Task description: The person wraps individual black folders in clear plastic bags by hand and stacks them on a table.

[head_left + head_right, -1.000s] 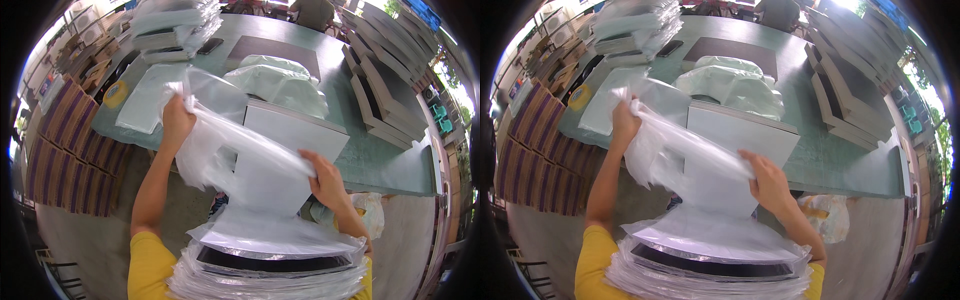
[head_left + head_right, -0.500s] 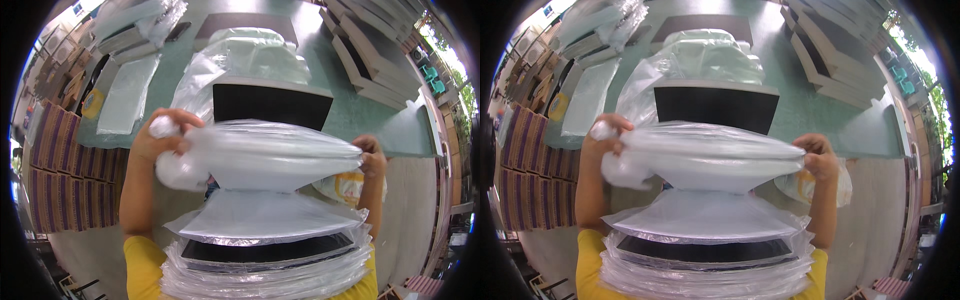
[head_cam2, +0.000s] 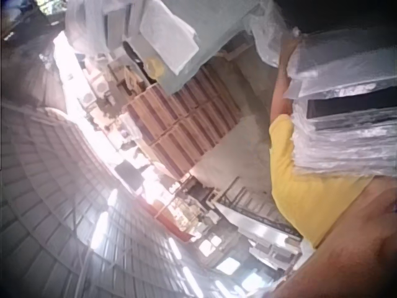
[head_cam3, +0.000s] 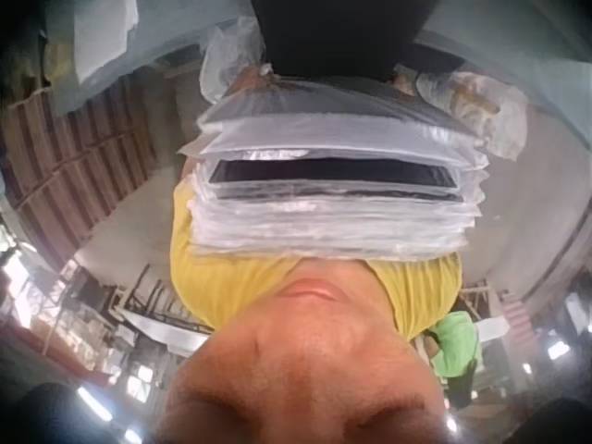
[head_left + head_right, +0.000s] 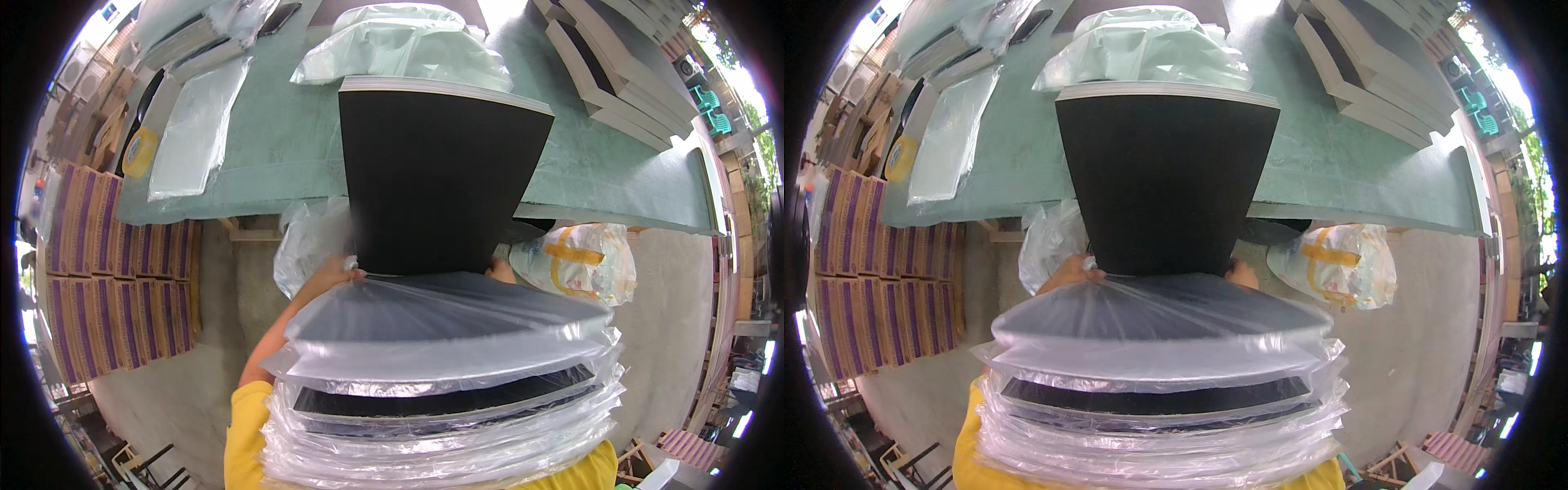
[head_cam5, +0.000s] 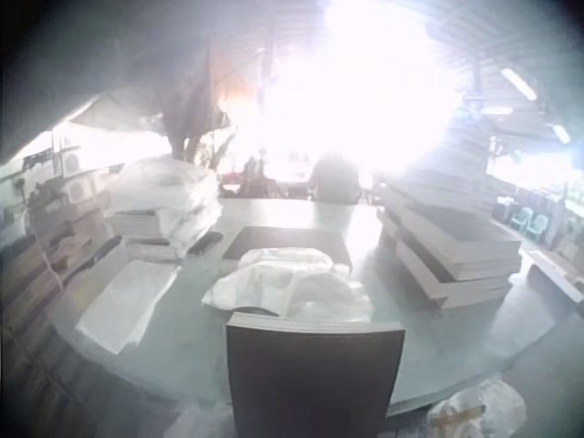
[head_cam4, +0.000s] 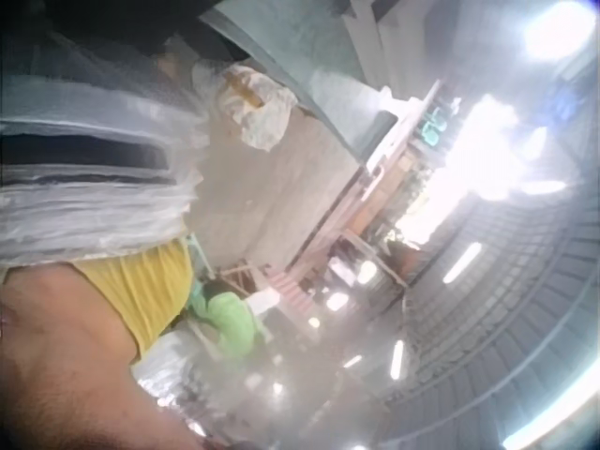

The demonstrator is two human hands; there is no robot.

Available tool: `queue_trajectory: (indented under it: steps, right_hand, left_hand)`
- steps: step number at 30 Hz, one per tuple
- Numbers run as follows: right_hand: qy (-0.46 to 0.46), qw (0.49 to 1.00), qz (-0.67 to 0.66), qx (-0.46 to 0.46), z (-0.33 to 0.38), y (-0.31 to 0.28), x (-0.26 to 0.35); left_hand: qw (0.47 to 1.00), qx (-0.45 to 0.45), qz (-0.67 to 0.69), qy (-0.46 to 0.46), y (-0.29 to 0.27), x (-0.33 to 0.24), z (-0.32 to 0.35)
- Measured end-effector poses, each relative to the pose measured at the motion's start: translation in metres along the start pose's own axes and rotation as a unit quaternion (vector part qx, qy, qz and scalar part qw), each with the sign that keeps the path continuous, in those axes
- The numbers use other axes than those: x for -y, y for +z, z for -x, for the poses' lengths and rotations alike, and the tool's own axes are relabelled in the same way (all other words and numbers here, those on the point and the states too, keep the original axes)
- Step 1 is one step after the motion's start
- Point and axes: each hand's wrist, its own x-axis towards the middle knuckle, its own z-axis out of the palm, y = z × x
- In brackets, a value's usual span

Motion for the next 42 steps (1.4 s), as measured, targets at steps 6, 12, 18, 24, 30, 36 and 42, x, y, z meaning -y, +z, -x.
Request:
queue_trajectory:
  steps: [6,12,18,24,30,36,42]
  right_hand:
    - [-0.257,0.815,-0.480,0.196,0.051,-0.195,0.119]
    - [-0.491,0.605,-0.147,0.609,0.100,-0.153,0.152]
    - [-0.203,0.854,0.023,0.479,0.032,-0.063,0.068]
    - [-0.226,0.833,-0.332,0.381,0.045,-0.098,0.179]
    - [-0.256,0.828,-0.378,0.326,0.033,-0.145,0.175]
    - [-0.206,0.708,-0.532,0.416,0.039,-0.146,0.199]
    - [-0.288,0.852,-0.301,0.317,0.047,-0.153,0.181]
  left_hand:
    - [0.991,-0.004,0.105,0.078,-0.094,-0.226,0.067]
    - [0.909,0.367,0.016,0.195,-0.024,-0.255,0.079]
    - [0.972,0.016,-0.176,0.154,0.036,-0.114,-0.007]
    - [0.940,-0.179,-0.018,0.289,-0.012,-0.271,-0.025]
    - [0.918,-0.304,0.188,0.168,-0.121,-0.277,0.011]
    - [0.971,-0.076,0.093,0.208,-0.040,-0.253,0.004]
    - [0.979,-0.110,0.016,0.171,-0.056,-0.246,-0.006]
